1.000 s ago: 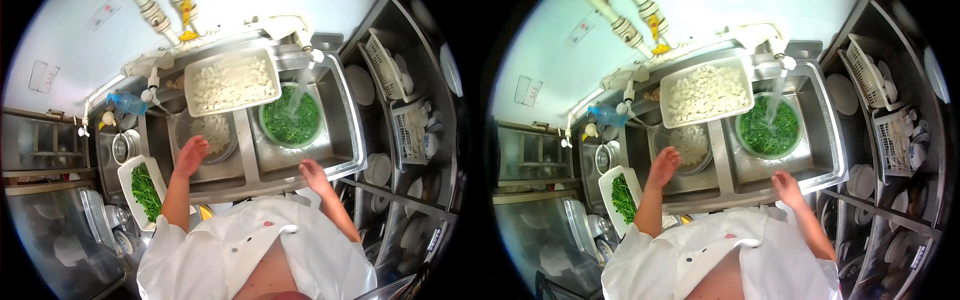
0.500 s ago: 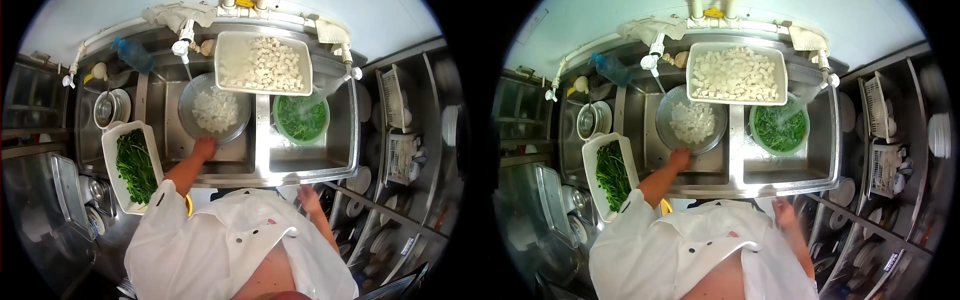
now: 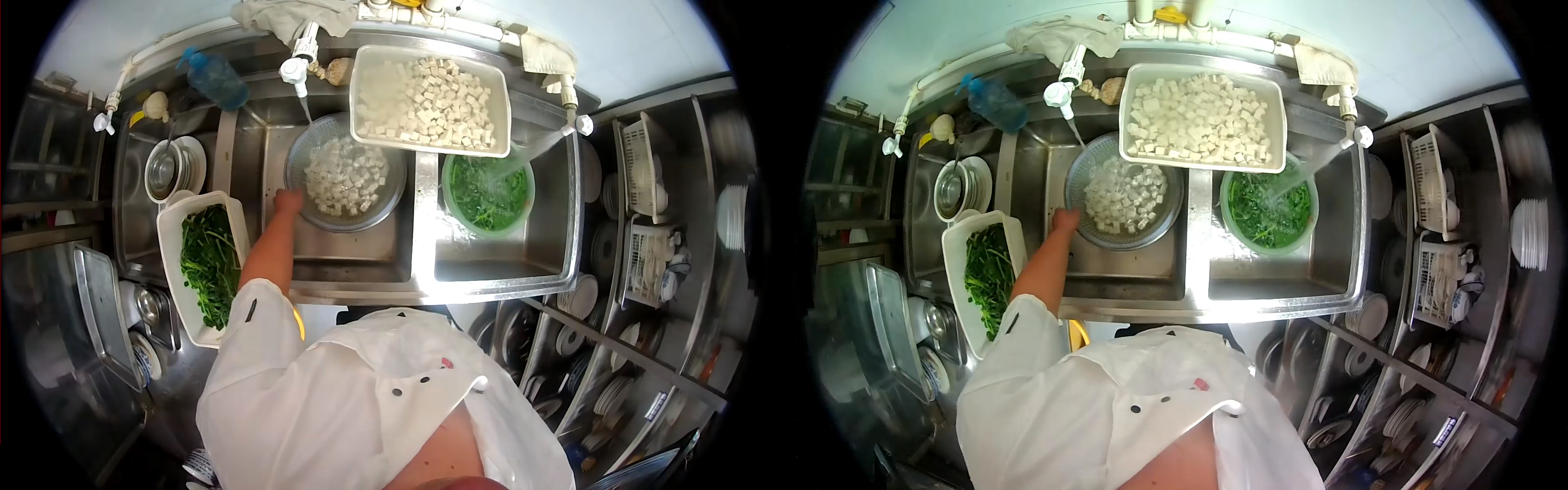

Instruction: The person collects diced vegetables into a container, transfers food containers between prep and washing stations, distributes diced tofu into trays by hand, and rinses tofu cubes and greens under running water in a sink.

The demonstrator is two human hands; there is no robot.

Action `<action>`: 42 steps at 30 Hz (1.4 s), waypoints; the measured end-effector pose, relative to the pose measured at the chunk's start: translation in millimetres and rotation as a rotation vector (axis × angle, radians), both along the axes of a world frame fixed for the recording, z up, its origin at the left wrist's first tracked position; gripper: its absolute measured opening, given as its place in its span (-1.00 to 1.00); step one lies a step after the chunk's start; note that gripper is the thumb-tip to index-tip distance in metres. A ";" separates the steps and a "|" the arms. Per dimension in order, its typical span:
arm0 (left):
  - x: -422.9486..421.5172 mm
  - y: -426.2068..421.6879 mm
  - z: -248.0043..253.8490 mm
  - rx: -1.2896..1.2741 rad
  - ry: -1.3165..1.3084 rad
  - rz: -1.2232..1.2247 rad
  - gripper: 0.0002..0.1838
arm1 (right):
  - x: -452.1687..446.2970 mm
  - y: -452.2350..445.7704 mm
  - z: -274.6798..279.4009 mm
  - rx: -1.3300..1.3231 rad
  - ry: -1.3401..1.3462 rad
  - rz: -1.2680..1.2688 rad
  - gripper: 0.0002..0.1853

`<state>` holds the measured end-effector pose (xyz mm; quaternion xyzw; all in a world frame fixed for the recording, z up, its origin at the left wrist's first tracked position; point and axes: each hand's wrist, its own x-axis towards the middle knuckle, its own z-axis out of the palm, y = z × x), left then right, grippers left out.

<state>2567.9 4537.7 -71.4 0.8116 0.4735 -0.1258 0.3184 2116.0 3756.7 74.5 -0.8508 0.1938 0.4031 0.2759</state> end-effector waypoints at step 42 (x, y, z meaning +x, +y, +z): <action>-221.3 -211.7 181.8 -1.047 -0.474 0.203 -0.58 | -48.2 -65.4 -105.3 0.382 -0.223 -0.575 -0.82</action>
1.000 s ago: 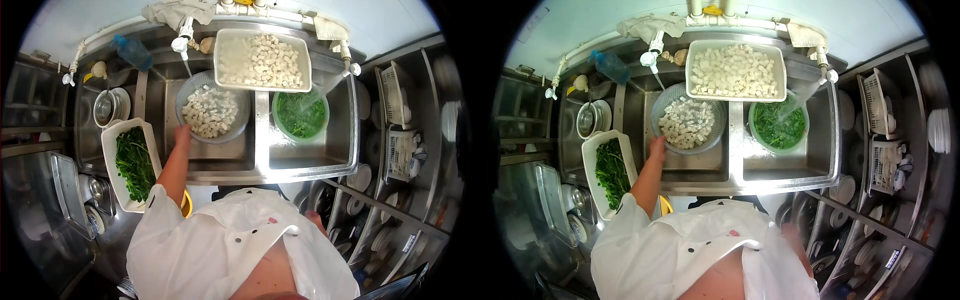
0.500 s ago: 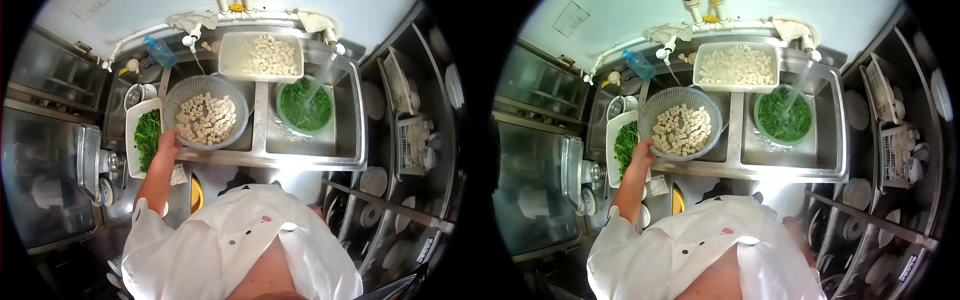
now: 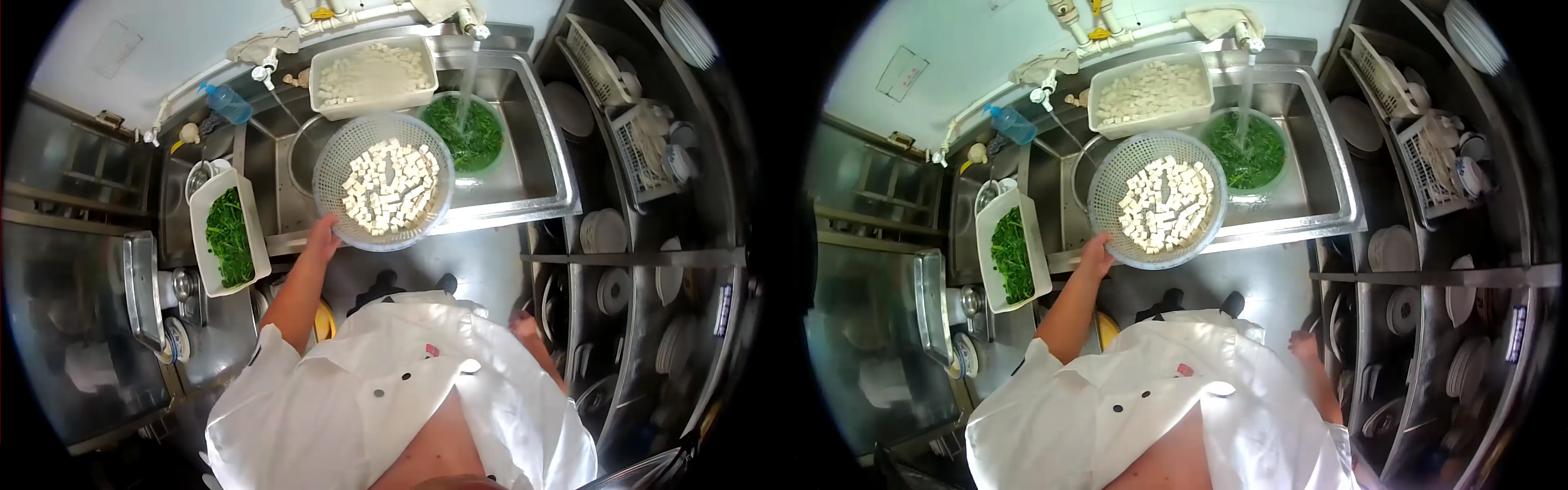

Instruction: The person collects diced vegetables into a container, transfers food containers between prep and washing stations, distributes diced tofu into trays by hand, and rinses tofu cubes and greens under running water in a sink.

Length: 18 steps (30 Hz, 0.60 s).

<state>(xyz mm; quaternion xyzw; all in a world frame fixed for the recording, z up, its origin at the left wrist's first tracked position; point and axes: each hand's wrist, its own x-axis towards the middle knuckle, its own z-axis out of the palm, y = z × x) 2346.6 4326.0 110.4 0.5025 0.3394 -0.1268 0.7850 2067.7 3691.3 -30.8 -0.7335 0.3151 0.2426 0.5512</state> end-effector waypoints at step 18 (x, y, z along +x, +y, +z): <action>384.6 183.9 209.0 1.636 -0.138 -0.669 -0.01 | -230.2 179.1 43.7 -0.200 0.121 -0.347 -0.70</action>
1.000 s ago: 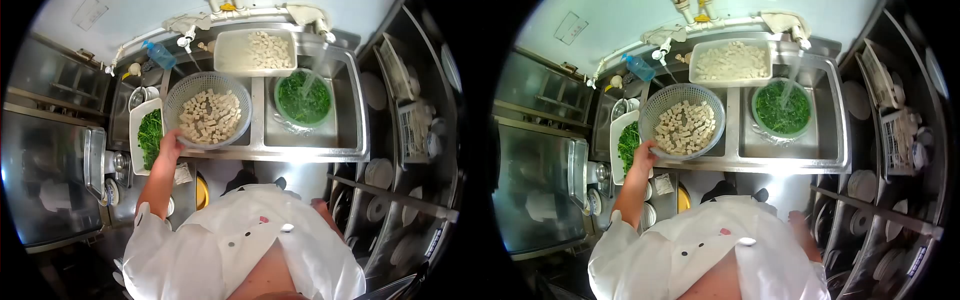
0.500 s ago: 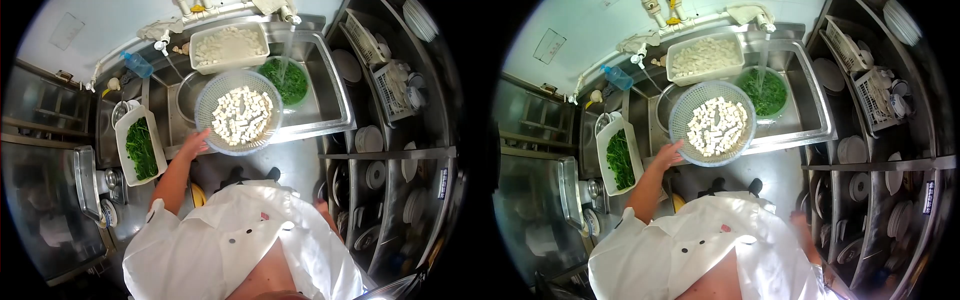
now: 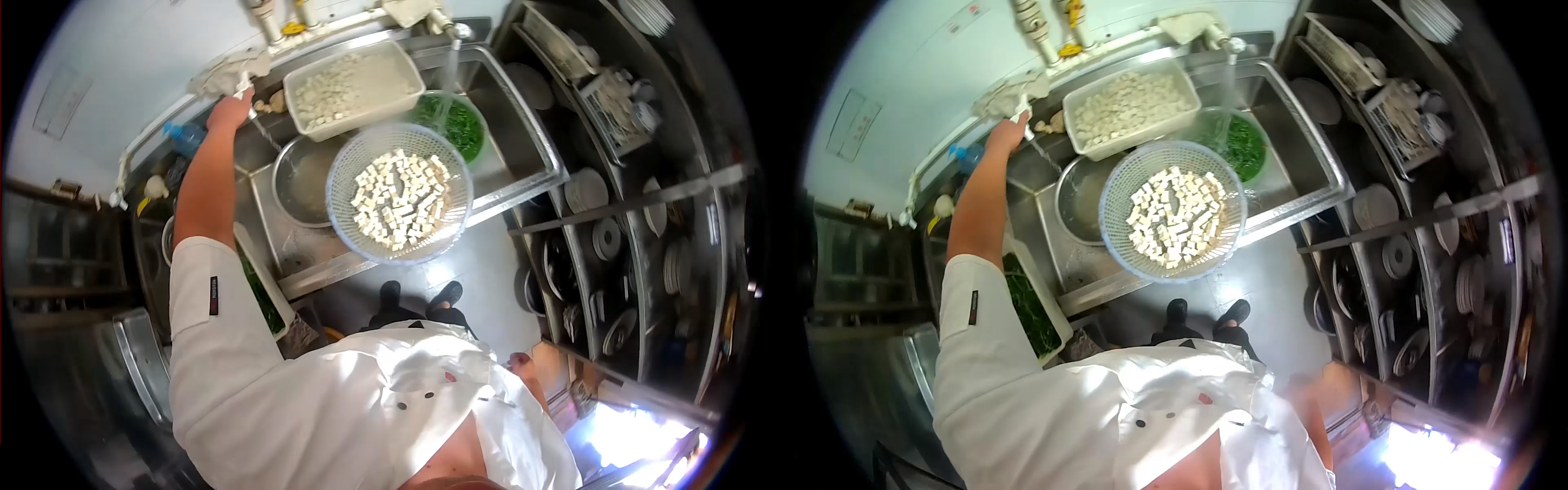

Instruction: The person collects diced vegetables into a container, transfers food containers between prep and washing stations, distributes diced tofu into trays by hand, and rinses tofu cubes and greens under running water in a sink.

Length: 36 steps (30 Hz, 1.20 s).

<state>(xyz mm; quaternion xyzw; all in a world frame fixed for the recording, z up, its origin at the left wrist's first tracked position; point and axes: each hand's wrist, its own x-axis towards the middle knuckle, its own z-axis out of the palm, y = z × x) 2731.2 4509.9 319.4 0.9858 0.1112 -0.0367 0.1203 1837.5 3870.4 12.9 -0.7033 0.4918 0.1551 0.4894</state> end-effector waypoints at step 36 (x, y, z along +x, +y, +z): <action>-372.6 -241.5 -54.0 0.273 -0.688 -0.844 -0.75 | -189.0 63.0 0.2 0.060 0.280 -0.161 -0.61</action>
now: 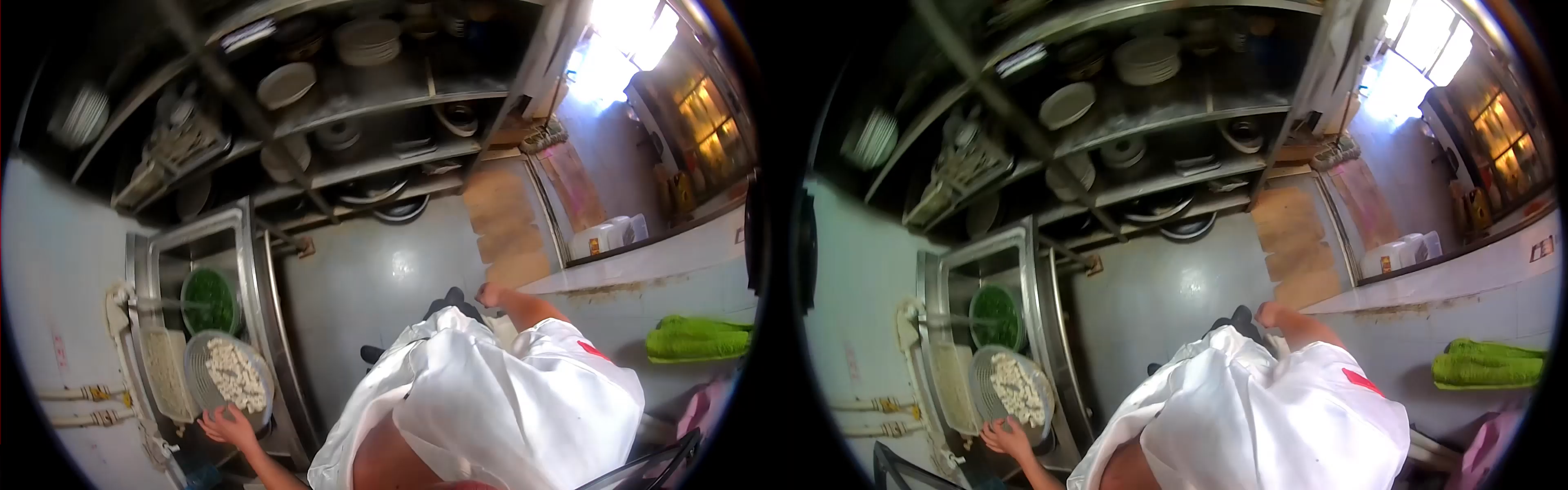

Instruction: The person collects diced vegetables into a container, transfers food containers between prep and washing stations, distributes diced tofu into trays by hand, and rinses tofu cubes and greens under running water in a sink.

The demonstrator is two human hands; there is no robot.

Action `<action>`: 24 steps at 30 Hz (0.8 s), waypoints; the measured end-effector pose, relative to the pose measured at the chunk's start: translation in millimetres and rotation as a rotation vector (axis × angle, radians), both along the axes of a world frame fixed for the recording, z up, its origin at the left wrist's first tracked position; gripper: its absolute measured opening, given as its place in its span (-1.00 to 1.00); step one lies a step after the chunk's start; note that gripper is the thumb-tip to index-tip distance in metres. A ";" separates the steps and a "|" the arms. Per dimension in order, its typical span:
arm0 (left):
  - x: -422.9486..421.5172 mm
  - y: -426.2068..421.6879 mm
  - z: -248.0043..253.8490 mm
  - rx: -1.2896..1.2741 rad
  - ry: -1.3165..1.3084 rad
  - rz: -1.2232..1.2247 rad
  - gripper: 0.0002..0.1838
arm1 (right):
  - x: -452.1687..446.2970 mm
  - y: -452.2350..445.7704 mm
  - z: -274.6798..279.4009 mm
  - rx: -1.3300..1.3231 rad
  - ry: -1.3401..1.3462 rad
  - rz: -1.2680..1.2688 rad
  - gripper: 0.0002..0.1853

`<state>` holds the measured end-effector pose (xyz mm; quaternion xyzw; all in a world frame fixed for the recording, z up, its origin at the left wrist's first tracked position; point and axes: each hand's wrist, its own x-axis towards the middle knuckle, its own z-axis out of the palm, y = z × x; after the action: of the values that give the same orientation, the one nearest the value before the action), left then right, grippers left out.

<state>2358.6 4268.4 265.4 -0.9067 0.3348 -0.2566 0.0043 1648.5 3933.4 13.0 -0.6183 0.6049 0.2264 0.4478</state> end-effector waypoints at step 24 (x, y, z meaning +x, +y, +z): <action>-775.7 -792.5 -278.0 1.073 1.173 -1.085 -0.60 | -506.6 -77.4 -37.5 -0.239 0.012 -1.303 -0.60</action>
<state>1582.9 3475.8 -12.6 -0.4896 0.7303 0.4580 0.1310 1141.9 3856.0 -24.5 -0.1701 0.8786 -0.1559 0.4181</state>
